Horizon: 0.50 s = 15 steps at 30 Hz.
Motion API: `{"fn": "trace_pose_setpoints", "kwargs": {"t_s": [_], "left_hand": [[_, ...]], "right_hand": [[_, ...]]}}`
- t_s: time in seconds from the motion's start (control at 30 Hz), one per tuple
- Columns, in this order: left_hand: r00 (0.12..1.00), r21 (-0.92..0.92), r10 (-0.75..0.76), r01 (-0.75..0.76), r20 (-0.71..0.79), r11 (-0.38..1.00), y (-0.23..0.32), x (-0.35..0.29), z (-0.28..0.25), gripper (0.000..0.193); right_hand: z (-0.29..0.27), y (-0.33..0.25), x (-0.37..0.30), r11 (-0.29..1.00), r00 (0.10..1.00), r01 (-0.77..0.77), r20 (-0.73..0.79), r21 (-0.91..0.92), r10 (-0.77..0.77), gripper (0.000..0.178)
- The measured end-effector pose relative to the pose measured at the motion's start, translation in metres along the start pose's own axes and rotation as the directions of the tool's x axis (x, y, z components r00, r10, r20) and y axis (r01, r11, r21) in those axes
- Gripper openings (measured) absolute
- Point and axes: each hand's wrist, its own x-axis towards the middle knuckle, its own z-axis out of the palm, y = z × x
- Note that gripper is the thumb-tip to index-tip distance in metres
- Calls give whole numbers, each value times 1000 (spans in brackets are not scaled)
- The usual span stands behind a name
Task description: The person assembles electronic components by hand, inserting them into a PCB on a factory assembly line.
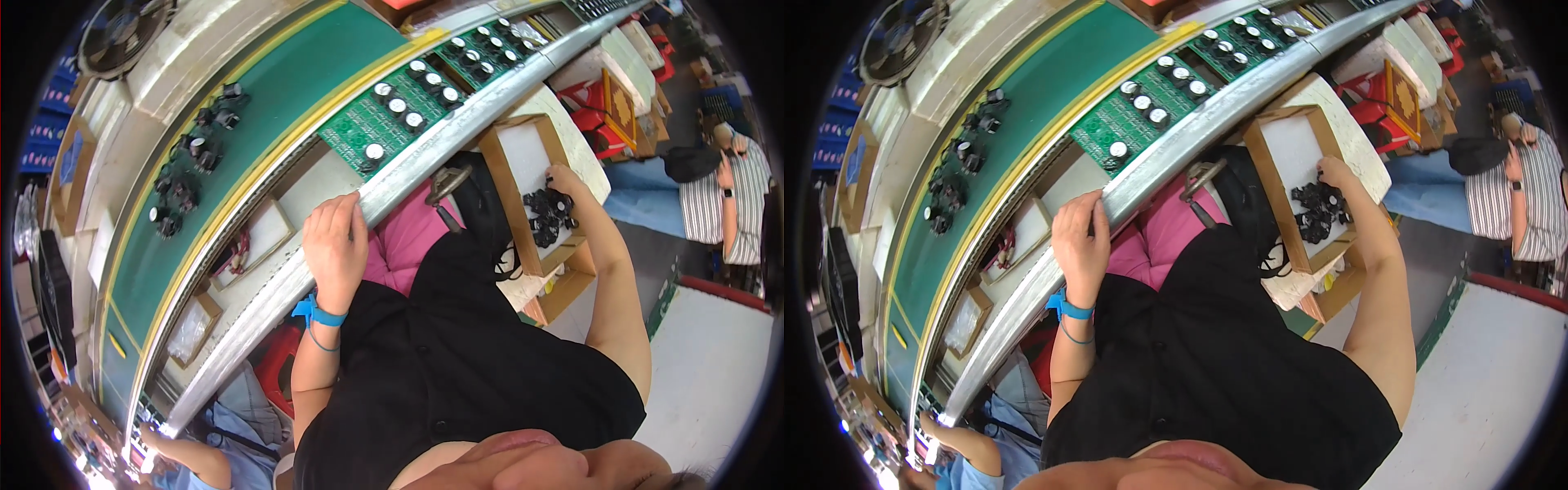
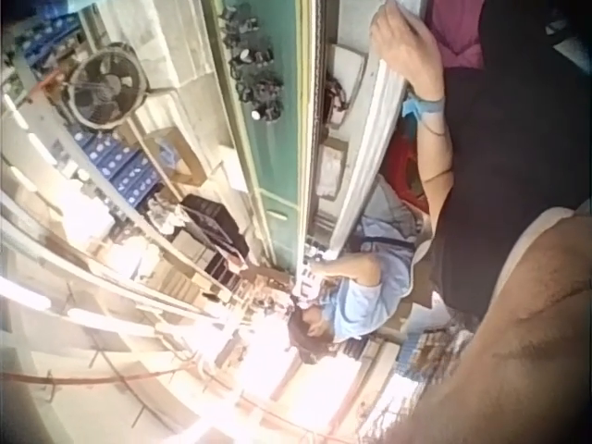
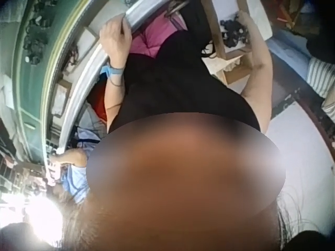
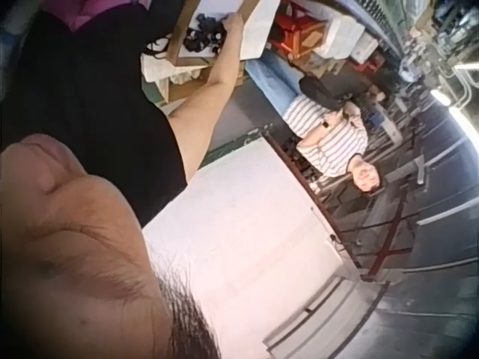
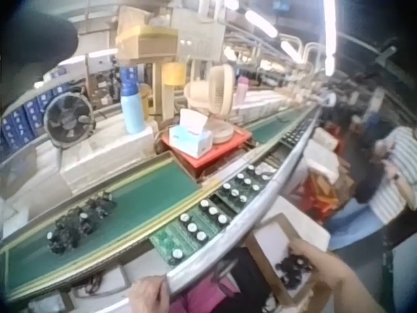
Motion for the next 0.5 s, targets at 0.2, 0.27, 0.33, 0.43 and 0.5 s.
{"fn": "trace_pose_setpoints", "kwargs": {"t_s": [0.2, 0.27, 0.33, 0.43, 0.5], "left_hand": [[999, -49, 20, -22, -45, 999, 0, -2, 1, 19], [998, -50, 19, -22, -55, 999, 2, -3, 2, 20], [999, -51, -11, 8, -51, 999, 2, -8, -3, 20], [997, -134, -35, 26, -65, 991, 6, -3, 4, 16], [993, -226, -99, 83, -60, 971, 9, -2, 4, 15]], "right_hand": [[5, 29, -6, 991, 996, 89, -2, 102, -89, 30], [2, 25, -12, 984, 991, 125, -67, 129, -117, 28], [-26, -6, -20, 948, 967, 178, -226, 264, -119, 28], [-27, 1, -29, 647, 957, 105, -253, 755, 140, 35], [-53, -28, -37, 561, 962, 126, -240, 818, 134, 35]]}}
